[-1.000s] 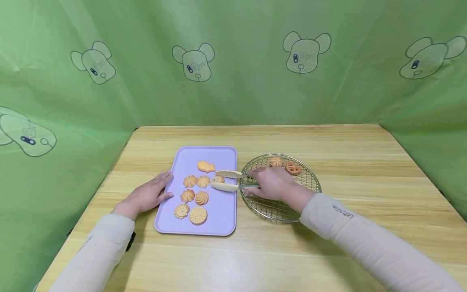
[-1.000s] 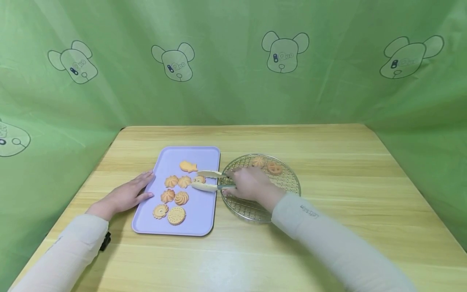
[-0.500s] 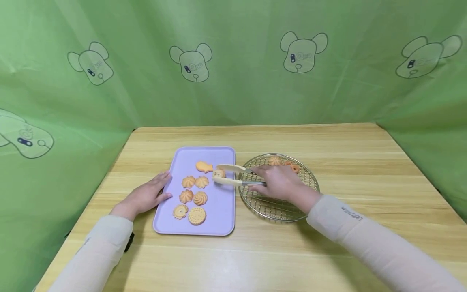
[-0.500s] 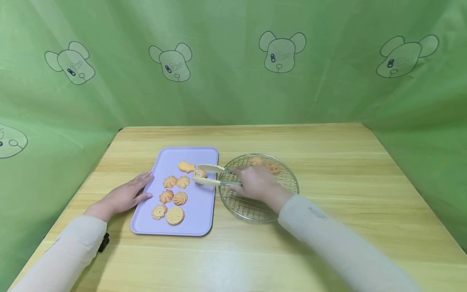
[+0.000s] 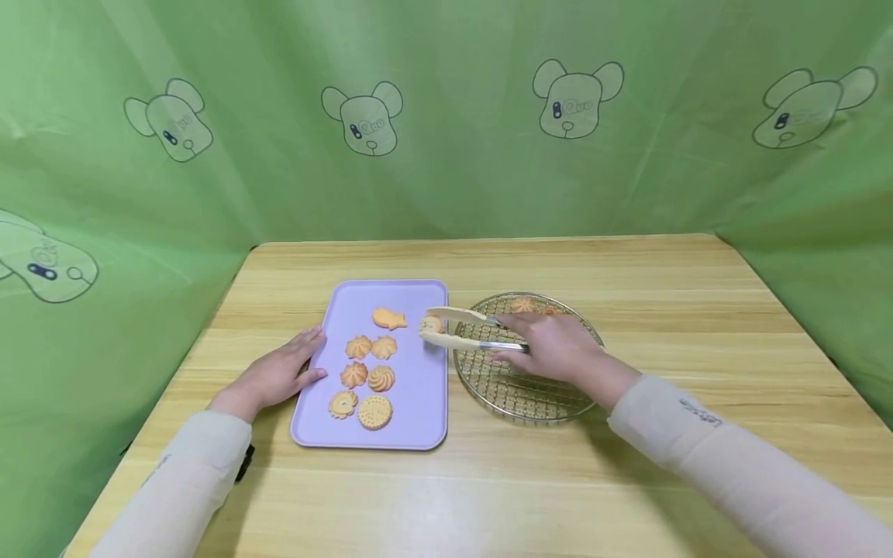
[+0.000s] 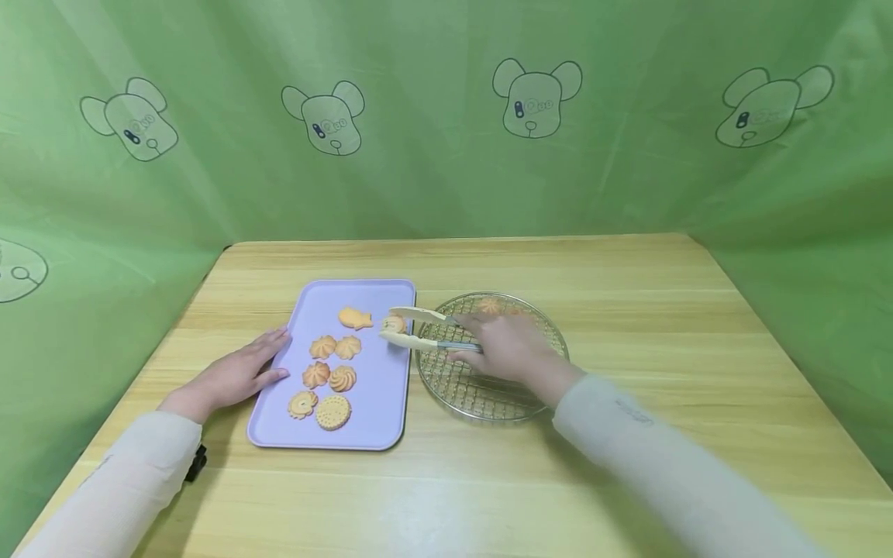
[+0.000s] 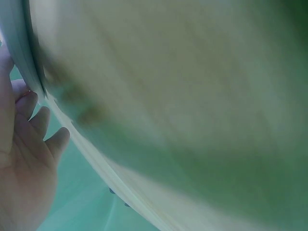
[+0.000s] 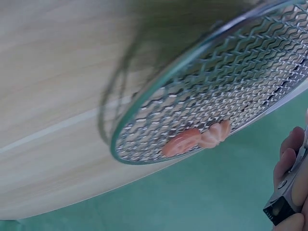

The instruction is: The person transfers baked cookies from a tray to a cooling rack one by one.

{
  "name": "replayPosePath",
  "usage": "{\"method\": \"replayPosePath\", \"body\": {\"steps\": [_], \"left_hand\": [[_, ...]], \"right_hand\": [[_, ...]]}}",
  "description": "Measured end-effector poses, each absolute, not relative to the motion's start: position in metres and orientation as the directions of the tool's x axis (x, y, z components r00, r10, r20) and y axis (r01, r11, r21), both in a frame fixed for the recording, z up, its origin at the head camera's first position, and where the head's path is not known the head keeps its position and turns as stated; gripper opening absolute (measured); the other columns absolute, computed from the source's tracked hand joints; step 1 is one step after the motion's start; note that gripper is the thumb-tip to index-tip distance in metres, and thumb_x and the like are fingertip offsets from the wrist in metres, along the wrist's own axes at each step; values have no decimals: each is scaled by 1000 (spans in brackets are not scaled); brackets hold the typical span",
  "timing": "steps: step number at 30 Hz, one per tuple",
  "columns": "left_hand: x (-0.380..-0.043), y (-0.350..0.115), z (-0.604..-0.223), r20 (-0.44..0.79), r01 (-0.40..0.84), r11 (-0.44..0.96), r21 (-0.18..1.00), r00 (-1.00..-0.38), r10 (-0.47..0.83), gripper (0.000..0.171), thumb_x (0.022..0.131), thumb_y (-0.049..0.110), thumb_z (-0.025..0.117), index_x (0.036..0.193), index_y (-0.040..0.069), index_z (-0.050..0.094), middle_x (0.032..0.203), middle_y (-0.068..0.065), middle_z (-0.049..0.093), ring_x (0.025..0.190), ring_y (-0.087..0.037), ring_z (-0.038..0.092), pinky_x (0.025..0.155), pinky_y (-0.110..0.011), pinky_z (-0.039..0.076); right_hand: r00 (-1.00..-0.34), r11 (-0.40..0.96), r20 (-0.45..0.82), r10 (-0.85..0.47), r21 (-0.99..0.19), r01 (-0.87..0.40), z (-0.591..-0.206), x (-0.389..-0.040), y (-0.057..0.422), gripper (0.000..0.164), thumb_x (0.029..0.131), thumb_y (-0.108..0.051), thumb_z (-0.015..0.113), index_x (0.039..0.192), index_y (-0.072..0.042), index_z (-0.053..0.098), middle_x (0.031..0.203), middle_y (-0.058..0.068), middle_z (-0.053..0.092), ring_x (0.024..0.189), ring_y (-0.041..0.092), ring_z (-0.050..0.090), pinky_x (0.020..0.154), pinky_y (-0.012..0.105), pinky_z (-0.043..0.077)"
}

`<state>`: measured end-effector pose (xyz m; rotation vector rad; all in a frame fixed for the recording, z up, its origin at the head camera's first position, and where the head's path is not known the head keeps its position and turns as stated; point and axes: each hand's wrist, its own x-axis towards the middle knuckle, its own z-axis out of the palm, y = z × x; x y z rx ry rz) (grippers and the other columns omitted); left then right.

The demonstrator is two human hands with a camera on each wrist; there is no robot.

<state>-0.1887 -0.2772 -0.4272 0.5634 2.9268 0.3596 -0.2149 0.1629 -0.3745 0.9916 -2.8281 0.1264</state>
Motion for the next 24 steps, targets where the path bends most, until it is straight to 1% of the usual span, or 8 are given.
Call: {"method": "replayPosePath", "body": {"steps": [5,9,14,15,16,20,22,24], "left_hand": [[-188,-277,-427,-91,347,900,264,-920,381,67,99,38,51,149,0,27,155,-17,20,140,-37,19,112,-50,21],[-188,-277,-427,-90,349,899,265,-919,384,67,99,37,52,149,0,27,155,-18,20,140,-37,19,112,-50,21],[-188,-278,-428,-88,352,899,260,-919,385,67,98,37,52,149,0,27,154,-18,21,140,-37,20,112,-50,22],[-188,-278,-428,-87,353,899,259,-919,385,67,98,37,52,149,0,27,154,-17,21,140,-37,20,112,-50,22],[-188,-278,-429,-86,354,899,258,-918,386,67,98,37,52,149,0,27,154,-17,21,140,-36,20,112,-50,22],[-189,-278,-429,-85,356,898,258,-918,388,67,98,37,52,149,0,27,155,-17,21,140,-36,20,112,-50,22],[-189,-278,-429,-86,354,899,259,-918,387,67,98,38,52,149,0,27,155,-17,21,140,-36,20,112,-50,22],[-189,-278,-428,-86,352,899,260,-919,385,67,98,38,51,149,1,27,155,-17,20,140,-36,20,112,-50,21]], "right_hand": [[-759,769,190,-623,-32,-639,-376,-215,173,67,85,-55,64,136,-12,54,123,15,62,82,33,68,45,31,50],[-750,759,193,-633,-35,-650,-376,-214,181,67,85,-52,65,135,-9,55,124,17,60,91,36,66,47,32,52],[-759,764,166,-629,-44,-643,-371,-211,189,67,85,-49,67,135,-7,54,128,17,58,99,38,64,61,41,57],[-761,766,162,-628,-48,-642,-370,-210,191,67,85,-49,67,135,-7,53,128,17,58,98,38,64,65,44,57],[-762,766,159,-628,-48,-641,-369,-210,193,67,85,-49,67,135,-6,53,128,18,57,94,37,65,65,44,57],[-774,776,144,-617,-51,-628,-367,-209,202,68,85,-50,67,136,-8,52,128,19,57,80,34,68,63,44,57],[-776,779,140,-615,-46,-626,-367,-209,207,68,86,-51,65,136,-8,52,127,19,58,81,34,68,66,45,57],[-773,776,145,-618,-43,-629,-367,-209,212,68,86,-51,66,136,-7,53,126,19,59,86,36,67,71,48,56]]}}
